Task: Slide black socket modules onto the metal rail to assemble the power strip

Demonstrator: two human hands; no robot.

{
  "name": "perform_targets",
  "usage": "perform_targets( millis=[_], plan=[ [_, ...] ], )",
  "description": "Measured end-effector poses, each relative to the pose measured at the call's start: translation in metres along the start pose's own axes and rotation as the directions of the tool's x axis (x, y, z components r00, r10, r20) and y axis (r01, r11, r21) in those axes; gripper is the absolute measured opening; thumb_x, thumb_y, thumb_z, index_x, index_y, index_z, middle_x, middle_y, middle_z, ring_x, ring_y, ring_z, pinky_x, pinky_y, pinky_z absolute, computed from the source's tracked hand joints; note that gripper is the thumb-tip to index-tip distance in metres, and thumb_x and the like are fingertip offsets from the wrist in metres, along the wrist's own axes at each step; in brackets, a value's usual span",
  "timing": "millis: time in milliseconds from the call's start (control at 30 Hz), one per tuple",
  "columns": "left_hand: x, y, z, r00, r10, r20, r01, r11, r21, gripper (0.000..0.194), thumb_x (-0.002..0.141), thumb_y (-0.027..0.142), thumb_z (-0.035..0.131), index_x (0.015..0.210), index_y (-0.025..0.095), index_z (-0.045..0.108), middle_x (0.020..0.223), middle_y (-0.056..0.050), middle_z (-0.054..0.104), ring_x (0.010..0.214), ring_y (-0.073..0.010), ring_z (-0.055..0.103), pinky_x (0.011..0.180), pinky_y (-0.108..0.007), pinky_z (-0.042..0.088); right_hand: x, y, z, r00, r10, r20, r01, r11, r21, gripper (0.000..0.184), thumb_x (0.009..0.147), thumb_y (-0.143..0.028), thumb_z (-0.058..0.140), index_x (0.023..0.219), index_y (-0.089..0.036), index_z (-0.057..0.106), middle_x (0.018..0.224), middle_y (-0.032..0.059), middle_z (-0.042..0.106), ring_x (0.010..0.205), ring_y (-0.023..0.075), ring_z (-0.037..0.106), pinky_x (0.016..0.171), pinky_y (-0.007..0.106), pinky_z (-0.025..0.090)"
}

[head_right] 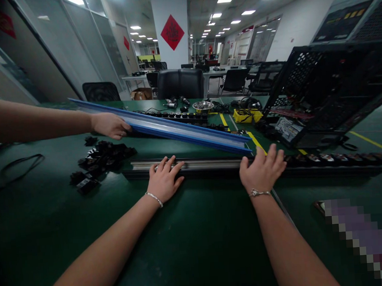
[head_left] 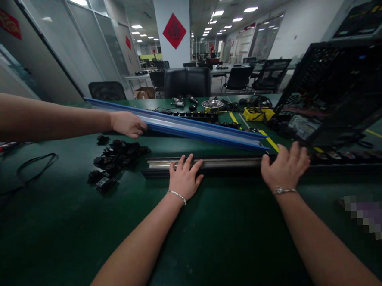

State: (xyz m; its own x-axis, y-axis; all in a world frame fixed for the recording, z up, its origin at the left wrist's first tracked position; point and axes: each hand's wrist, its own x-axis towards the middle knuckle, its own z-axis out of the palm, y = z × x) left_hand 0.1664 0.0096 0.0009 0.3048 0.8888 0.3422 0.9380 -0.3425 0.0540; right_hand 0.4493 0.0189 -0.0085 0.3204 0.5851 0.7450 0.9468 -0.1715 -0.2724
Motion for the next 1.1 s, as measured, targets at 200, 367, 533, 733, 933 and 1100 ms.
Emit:
perform_targets(
  millis=[200,367,533,733,933,1100],
  plan=[
    [0.001,0.001,0.000,1.000,-0.007,-0.002,0.007,1.000,0.000,0.047,0.087,0.044,0.043,0.133,0.037,0.043,0.146,-0.005,0.039,0.134,-0.0293,0.030,0.101,-0.054,0.029,-0.001,0.022,0.010,0.995,0.092,0.034,-0.091,0.996,-0.015,0.051,0.078,-0.035,0.048,0.121,-0.008,0.053,0.133,0.0268,0.043,0.120,0.0421,0.039,0.095,0.067,0.026],
    [0.000,0.001,0.001,1.000,-0.010,-0.007,0.010,1.000,0.003,0.048,0.086,0.044,0.045,0.133,0.037,0.043,0.146,-0.005,0.038,0.134,-0.0298,0.030,0.101,-0.055,0.029,-0.003,0.010,0.006,0.995,0.089,0.034,-0.089,0.996,-0.022,0.048,0.078,-0.035,0.047,0.117,-0.008,0.056,0.129,0.0248,0.048,0.114,0.0403,0.043,0.094,0.063,0.028],
    [0.000,0.002,-0.001,1.000,-0.021,0.002,0.021,1.000,0.003,0.048,0.085,0.043,0.046,0.133,0.037,0.044,0.146,-0.005,0.039,0.135,-0.0294,0.030,0.101,-0.054,0.028,-0.003,0.005,0.005,0.996,0.068,0.057,-0.068,0.998,-0.013,0.046,0.077,-0.035,0.047,0.113,-0.008,0.058,0.124,0.0229,0.051,0.111,0.0384,0.043,0.093,0.058,0.029],
    [0.001,0.002,-0.001,1.000,-0.016,0.004,0.016,1.000,0.002,0.048,0.085,0.043,0.045,0.133,0.038,0.043,0.146,-0.004,0.038,0.135,-0.0287,0.030,0.101,-0.053,0.028,-0.007,-0.005,0.005,0.998,0.000,0.067,0.000,1.000,-0.006,0.044,0.078,-0.033,0.046,0.114,-0.011,0.057,0.119,0.0194,0.055,0.106,0.0345,0.046,0.092,0.053,0.030],
    [0.000,0.001,0.000,1.000,-0.008,-0.009,0.008,1.000,0.001,0.048,0.086,0.042,0.045,0.133,0.037,0.043,0.147,-0.005,0.038,0.135,-0.0289,0.030,0.101,-0.054,0.028,-0.012,-0.019,0.003,0.991,-0.053,0.120,0.049,0.998,0.032,0.042,0.080,-0.034,0.044,0.113,-0.012,0.057,0.121,0.0180,0.055,0.108,0.0329,0.045,0.093,0.052,0.028],
    [0.000,0.001,0.000,1.000,-0.014,0.004,0.014,1.000,0.003,0.049,0.084,0.041,0.047,0.133,0.038,0.042,0.147,-0.004,0.037,0.135,-0.0290,0.029,0.101,-0.053,0.028,-0.013,-0.027,-0.001,0.983,-0.048,0.177,0.039,0.998,0.053,0.044,0.080,-0.036,0.042,0.114,-0.012,0.056,0.122,0.0177,0.054,0.110,0.0331,0.044,0.095,0.053,0.027]
  ],
)
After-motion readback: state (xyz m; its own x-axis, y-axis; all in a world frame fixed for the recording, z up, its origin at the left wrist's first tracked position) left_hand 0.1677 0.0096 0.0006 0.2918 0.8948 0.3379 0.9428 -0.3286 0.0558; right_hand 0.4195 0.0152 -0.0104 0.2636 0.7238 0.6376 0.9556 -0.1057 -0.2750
